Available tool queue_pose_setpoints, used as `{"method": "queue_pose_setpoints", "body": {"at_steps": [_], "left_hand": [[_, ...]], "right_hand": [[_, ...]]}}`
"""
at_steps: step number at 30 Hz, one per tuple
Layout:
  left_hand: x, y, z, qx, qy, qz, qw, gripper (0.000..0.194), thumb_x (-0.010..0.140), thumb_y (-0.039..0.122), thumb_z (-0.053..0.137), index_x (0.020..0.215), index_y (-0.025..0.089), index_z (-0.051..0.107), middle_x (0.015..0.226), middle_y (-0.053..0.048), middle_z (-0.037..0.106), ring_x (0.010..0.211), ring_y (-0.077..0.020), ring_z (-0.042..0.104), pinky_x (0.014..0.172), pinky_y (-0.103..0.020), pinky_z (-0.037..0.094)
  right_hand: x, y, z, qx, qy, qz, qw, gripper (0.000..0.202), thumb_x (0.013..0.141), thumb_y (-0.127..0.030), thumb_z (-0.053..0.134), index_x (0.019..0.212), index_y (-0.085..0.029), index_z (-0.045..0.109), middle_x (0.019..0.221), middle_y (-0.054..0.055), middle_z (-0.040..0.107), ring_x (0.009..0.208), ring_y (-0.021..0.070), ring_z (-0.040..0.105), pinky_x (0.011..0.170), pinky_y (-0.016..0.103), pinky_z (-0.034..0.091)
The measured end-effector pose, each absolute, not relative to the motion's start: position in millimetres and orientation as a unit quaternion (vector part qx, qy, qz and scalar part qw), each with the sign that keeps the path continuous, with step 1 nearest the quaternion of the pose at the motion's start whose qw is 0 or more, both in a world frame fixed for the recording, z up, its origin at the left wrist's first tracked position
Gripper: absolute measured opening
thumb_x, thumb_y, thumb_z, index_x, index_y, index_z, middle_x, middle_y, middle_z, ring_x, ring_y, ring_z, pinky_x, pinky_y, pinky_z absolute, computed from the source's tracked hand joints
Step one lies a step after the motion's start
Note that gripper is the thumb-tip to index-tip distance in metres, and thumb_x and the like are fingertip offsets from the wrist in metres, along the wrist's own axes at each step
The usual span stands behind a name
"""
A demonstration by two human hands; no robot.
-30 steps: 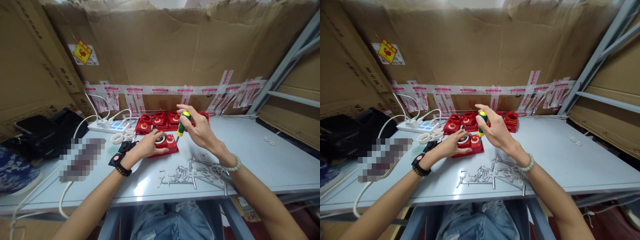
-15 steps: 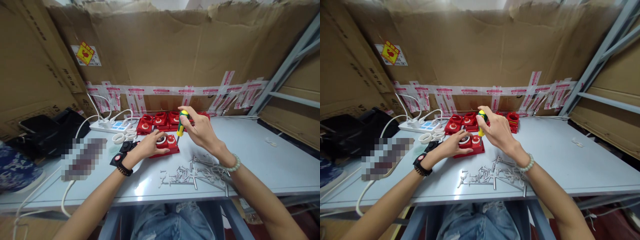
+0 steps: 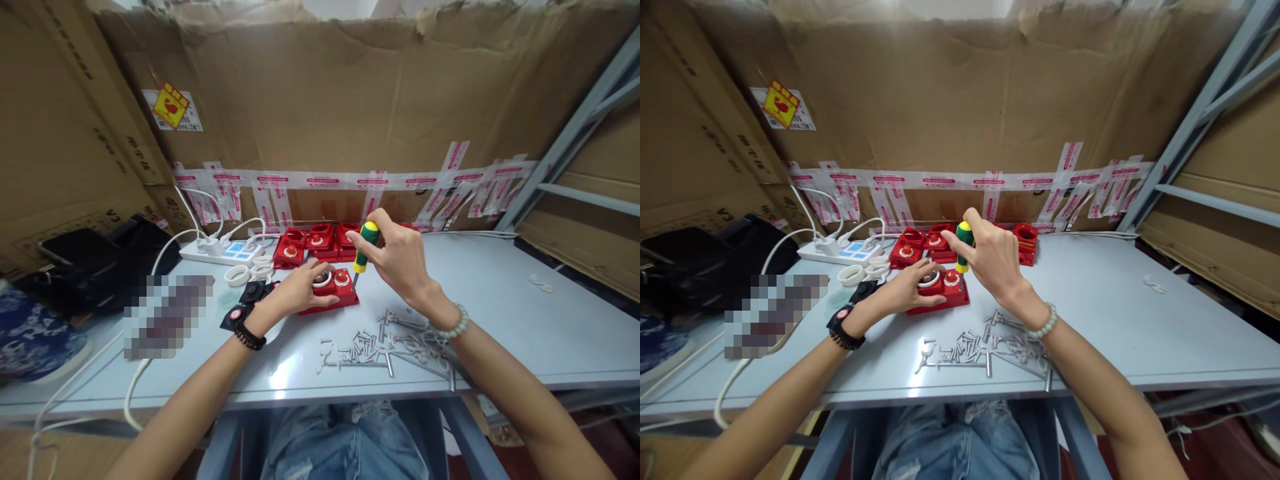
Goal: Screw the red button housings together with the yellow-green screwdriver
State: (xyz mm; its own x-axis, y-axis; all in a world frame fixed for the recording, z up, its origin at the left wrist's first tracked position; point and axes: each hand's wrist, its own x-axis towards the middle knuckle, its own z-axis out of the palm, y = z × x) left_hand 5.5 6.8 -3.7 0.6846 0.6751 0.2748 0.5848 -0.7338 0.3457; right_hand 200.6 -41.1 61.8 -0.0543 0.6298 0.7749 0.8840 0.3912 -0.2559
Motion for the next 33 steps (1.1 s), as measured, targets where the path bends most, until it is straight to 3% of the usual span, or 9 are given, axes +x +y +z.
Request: {"method": "queue_pose_setpoints", "body": {"at_steps": [2, 5, 7, 10, 14, 17, 23, 27, 33], "left_hand": [[5.0, 7.3, -4.0, 0.91, 0.346, 0.197, 0.114, 0.043, 0.076, 0.048, 0.064, 0.109, 0.021, 0.054, 0.095, -0.004, 0.049, 0.081, -0.0203, 0.055, 0.077, -0.034, 0.045], [4.4, 8.1, -4.3, 0.911, 0.346, 0.195, 0.112, 0.042, 0.076, 0.046, 0.064, 0.109, 0.022, 0.054, 0.095, -0.004, 0.049, 0.08, -0.0199, 0.055, 0.076, -0.034, 0.046], [4.5, 8.4, -4.1, 0.911, 0.347, 0.193, 0.11, 0.041, 0.076, 0.045, 0.065, 0.109, 0.022, 0.054, 0.095, -0.004, 0.049, 0.08, -0.0195, 0.055, 0.076, -0.033, 0.046], [5.5, 8.0, -3.6, 0.911, 0.348, 0.191, 0.112, 0.042, 0.076, 0.045, 0.065, 0.109, 0.022, 0.054, 0.094, -0.003, 0.049, 0.08, -0.0194, 0.055, 0.077, -0.033, 0.046], [6.8, 6.6, -3.0, 0.91, 0.348, 0.194, 0.113, 0.042, 0.076, 0.046, 0.064, 0.109, 0.023, 0.054, 0.095, -0.004, 0.049, 0.083, -0.0203, 0.055, 0.078, -0.034, 0.046], [6.3, 6.2, -3.3, 0.91, 0.35, 0.192, 0.112, 0.041, 0.076, 0.046, 0.064, 0.109, 0.023, 0.054, 0.095, -0.004, 0.049, 0.083, -0.0206, 0.056, 0.079, -0.034, 0.046], [4.2, 7.9, -5.4, 0.911, 0.347, 0.193, 0.113, 0.044, 0.076, 0.048, 0.063, 0.111, 0.023, 0.053, 0.099, -0.005, 0.05, 0.086, -0.0211, 0.057, 0.081, -0.035, 0.046], [4.8, 7.6, -4.2, 0.911, 0.354, 0.183, 0.11, 0.044, 0.077, 0.047, 0.063, 0.111, 0.022, 0.053, 0.101, -0.006, 0.05, 0.096, -0.025, 0.057, 0.084, -0.037, 0.046], [5.5, 6.6, -3.8, 0.909, 0.36, 0.178, 0.115, 0.044, 0.076, 0.048, 0.063, 0.112, 0.023, 0.053, 0.107, -0.008, 0.052, 0.097, -0.0257, 0.057, 0.085, -0.037, 0.046]], "right_hand": [[204.5, -42.8, 61.9, -0.511, -0.737, -0.09, 0.432, 0.033, 0.089, -0.047, 0.045, 0.101, -0.019, 0.058, 0.073, 0.002, 0.061, 0.057, 0.0125, 0.051, 0.059, 0.028, 0.04], [211.5, -46.4, 63.3, -0.438, -0.781, 0.074, 0.439, 0.039, 0.095, -0.042, 0.035, 0.129, -0.025, 0.041, 0.1, 0.005, 0.064, 0.072, 0.0126, 0.059, 0.069, 0.029, 0.046], [214.5, -47.6, 64.6, -0.394, -0.795, 0.151, 0.435, 0.039, 0.095, -0.04, 0.035, 0.132, -0.027, 0.038, 0.11, 0.005, 0.062, 0.082, 0.013, 0.061, 0.073, 0.029, 0.047], [214.2, -44.9, 64.8, -0.392, -0.795, 0.146, 0.44, 0.033, 0.091, -0.042, 0.044, 0.119, -0.024, 0.05, 0.098, 0.004, 0.063, 0.078, 0.0129, 0.06, 0.07, 0.027, 0.047], [207.4, -37.9, 59.8, -0.471, -0.742, -0.022, 0.477, 0.031, 0.085, -0.048, 0.053, 0.096, -0.019, 0.058, 0.066, -0.001, 0.057, 0.052, 0.0097, 0.049, 0.056, 0.025, 0.041], [206.9, -38.7, 59.5, -0.501, -0.725, -0.078, 0.467, 0.032, 0.086, -0.049, 0.051, 0.093, -0.018, 0.059, 0.058, -0.003, 0.053, 0.047, 0.0092, 0.044, 0.053, 0.026, 0.038], [227.2, -44.3, 72.3, -0.409, -0.791, 0.167, 0.424, 0.038, 0.092, -0.04, 0.041, 0.125, -0.023, 0.049, 0.096, 0.005, 0.065, 0.081, 0.0154, 0.062, 0.07, 0.03, 0.049], [227.7, -36.6, 69.2, -0.376, -0.763, 0.237, 0.469, 0.037, 0.082, -0.042, 0.059, 0.112, -0.02, 0.057, 0.09, 0.004, 0.066, 0.082, 0.0173, 0.065, 0.068, 0.029, 0.053], [206.0, -34.0, 56.9, -0.473, -0.701, -0.023, 0.533, 0.03, 0.077, -0.046, 0.062, 0.086, -0.018, 0.059, 0.06, -0.003, 0.057, 0.05, 0.0093, 0.048, 0.05, 0.025, 0.041]]}}
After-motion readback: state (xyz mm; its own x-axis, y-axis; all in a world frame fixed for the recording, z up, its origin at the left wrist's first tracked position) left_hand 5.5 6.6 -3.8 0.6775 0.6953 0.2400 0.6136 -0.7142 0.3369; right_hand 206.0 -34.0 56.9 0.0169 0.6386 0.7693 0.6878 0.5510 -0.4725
